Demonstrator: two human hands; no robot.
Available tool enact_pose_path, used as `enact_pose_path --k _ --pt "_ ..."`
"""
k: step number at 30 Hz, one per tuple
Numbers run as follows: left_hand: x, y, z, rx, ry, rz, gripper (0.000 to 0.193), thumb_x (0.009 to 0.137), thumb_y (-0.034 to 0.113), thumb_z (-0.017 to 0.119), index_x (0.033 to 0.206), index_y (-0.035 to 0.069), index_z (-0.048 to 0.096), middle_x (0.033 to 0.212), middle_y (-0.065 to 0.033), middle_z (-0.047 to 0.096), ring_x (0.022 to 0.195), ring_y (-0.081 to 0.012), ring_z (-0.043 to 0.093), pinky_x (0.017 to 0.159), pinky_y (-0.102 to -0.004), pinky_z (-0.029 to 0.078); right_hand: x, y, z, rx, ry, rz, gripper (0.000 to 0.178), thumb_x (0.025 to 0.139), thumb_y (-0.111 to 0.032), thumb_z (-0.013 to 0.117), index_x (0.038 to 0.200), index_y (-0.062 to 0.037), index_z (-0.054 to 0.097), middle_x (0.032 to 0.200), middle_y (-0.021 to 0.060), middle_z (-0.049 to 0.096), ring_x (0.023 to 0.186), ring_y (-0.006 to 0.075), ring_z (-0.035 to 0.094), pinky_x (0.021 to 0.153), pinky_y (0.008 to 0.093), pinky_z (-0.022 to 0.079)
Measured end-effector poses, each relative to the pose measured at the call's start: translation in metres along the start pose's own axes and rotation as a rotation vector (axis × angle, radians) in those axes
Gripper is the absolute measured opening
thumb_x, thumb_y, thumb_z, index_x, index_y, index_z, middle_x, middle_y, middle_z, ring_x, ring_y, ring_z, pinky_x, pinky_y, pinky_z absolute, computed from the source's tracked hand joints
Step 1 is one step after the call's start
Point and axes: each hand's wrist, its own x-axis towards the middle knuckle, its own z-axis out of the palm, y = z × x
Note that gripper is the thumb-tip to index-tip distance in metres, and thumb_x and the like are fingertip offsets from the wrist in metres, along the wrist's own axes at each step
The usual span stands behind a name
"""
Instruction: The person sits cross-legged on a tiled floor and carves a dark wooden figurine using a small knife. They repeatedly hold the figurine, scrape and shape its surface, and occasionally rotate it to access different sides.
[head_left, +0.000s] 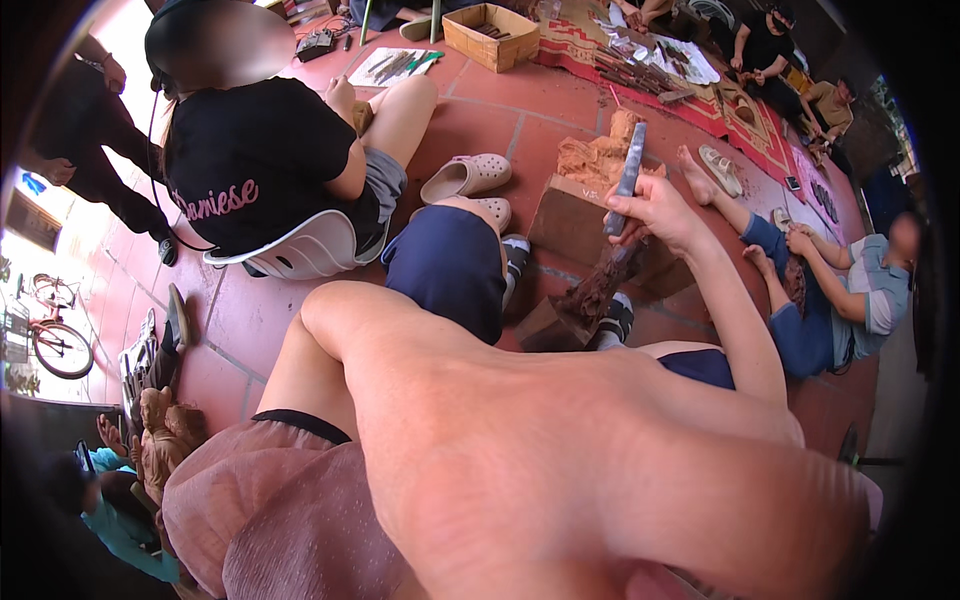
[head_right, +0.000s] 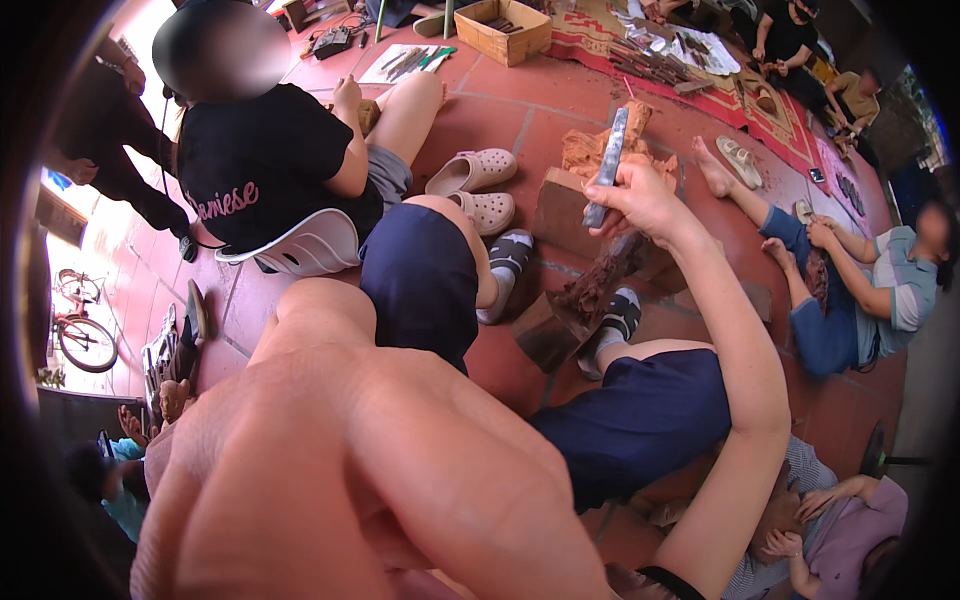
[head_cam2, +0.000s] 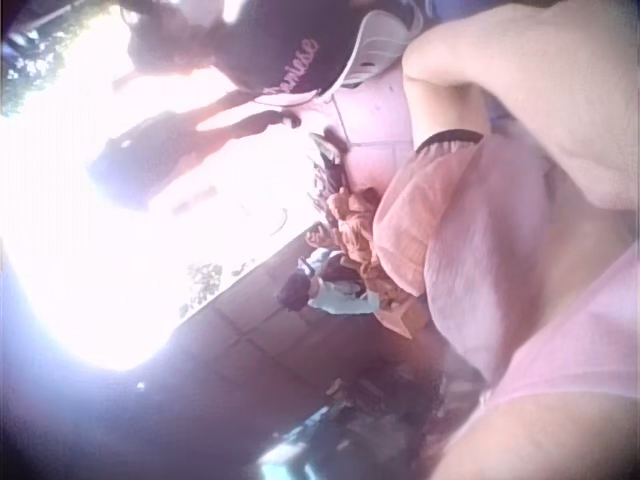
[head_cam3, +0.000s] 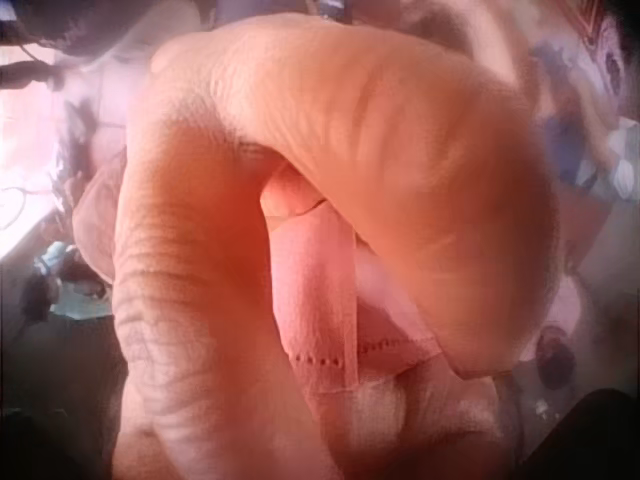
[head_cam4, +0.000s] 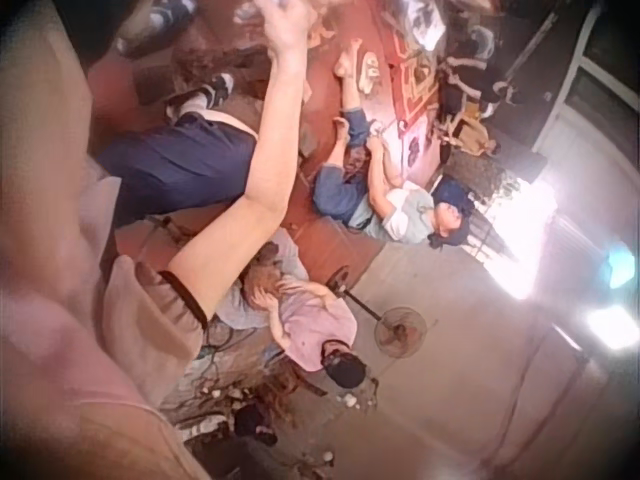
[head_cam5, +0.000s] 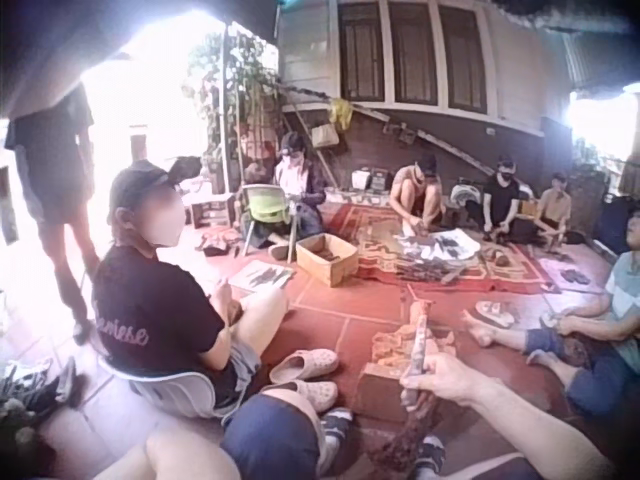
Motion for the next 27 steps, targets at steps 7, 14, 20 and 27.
enact_pose_path --k 7,14,20,27 --pt "0.009 -0.006 0.019 -0.166 -0.041 0.017 0.025 0.077 0.001 0.050 0.097 -0.005 0.063 0.091 -0.0163 0.063 0.085 -0.0227 0.059 0.074 -0.0318 0.046 -0.014 -0.002 0.000 0.007 0.076 -0.050 0.025 0.087 -0.023 0.063 0.097 -0.0013 0.055 0.076 0.0092 0.065 0.059 0.0171 0.067 0.048 0.0246 0.055" --pt "0.062 -0.007 0.055 -0.550 -0.230 0.252 0.032 0.072 -0.005 0.046 0.100 -0.006 0.063 0.094 -0.0191 0.062 0.090 -0.0271 0.059 0.078 -0.0337 0.046 -0.028 -0.009 0.009 -0.075 0.122 -0.056 0.024 0.088 -0.021 0.062 0.099 -0.0011 0.055 0.075 0.0082 0.065 0.060 0.0165 0.067 0.047 0.0230 0.053" --pt "0.028 -0.051 0.106 -0.181 -0.337 0.019 0.023 0.082 -0.004 0.048 0.100 -0.002 0.061 0.091 -0.0151 0.061 0.087 -0.0261 0.060 0.075 -0.0325 0.047 -0.059 0.007 -0.015 -0.166 0.274 -0.054 0.023 0.089 -0.021 0.060 0.102 -0.0027 0.055 0.074 0.0070 0.064 0.061 0.0160 0.067 0.048 0.0244 0.053" --pt "-0.101 -0.098 0.116 -0.048 0.214 -0.676 0.026 0.089 0.000 0.051 0.114 0.001 0.059 0.106 -0.0087 0.061 0.104 -0.0163 0.056 0.092 -0.0301 0.044 -0.122 0.017 -0.037 -0.301 0.568 -0.208 0.028 0.086 -0.032 0.065 0.100 -0.0080 0.064 0.079 -0.0005 0.064 0.062 0.0050 0.059 0.059 0.0175 0.047"
